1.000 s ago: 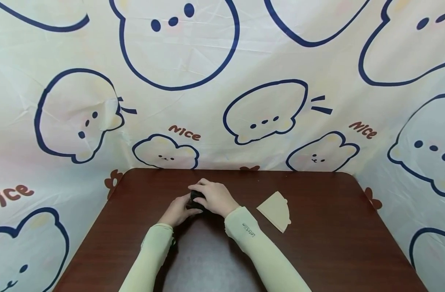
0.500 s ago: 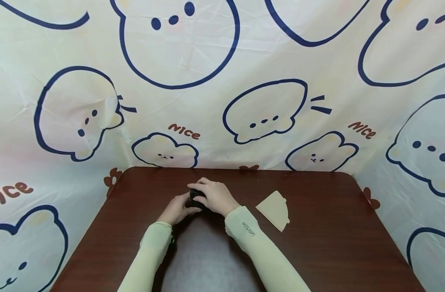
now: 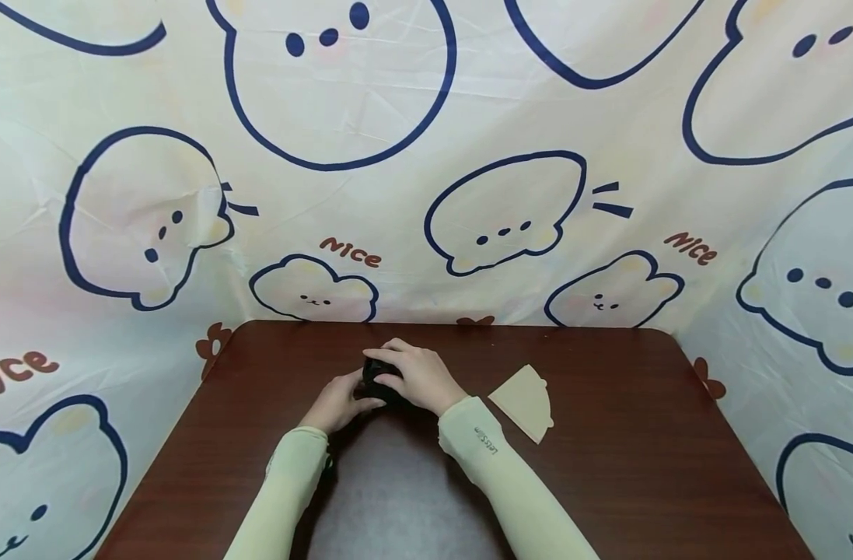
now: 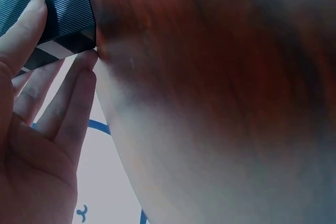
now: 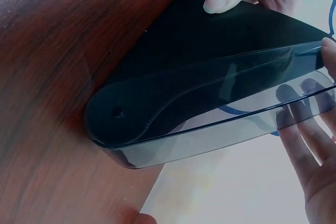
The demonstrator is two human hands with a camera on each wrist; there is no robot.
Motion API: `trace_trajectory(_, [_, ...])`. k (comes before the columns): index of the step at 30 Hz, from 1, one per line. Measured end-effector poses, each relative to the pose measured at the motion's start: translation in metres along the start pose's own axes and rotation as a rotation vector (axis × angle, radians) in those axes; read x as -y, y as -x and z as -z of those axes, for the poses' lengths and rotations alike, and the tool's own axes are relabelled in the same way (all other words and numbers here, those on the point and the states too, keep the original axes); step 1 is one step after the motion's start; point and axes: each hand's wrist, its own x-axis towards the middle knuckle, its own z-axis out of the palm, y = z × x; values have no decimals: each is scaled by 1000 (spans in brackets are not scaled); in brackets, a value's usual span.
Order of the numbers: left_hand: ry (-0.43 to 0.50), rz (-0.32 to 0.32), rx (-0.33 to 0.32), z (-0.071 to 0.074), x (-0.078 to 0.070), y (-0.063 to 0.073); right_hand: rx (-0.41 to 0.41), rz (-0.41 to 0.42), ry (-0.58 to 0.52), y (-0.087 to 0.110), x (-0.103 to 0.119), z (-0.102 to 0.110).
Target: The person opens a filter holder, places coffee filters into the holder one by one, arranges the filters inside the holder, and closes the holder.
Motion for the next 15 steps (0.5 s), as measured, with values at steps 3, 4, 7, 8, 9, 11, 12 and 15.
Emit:
trace_trajectory(3, [5, -4, -3, 1, 0, 1, -17, 2, 2, 1, -2, -1])
trace_trajectory(4, [9, -7, -3, 1, 0, 1, -23, 2, 2, 2, -2, -1])
trace_trajectory(7, [22, -9, -1, 1, -1, 0, -36, 0, -9, 4, -4, -1])
trace_trajectory(8, [22, -10, -1, 1, -1, 0, -39, 0, -16, 5, -5, -1])
trace_trajectory(9, [26, -7, -2, 0, -1, 0, -42, 0, -25, 5, -5, 0])
trace_trajectory(11, [24, -10, -4, 0, -1, 0, -49, -2, -42, 6, -6, 1])
trace_trajectory(12, [22, -12, -5, 0, -1, 0, -51, -6, -52, 7, -7, 1])
trace_trajectory(15, [14, -22, -6, 1, -1, 0, -56, -23, -77, 9, -8, 3])
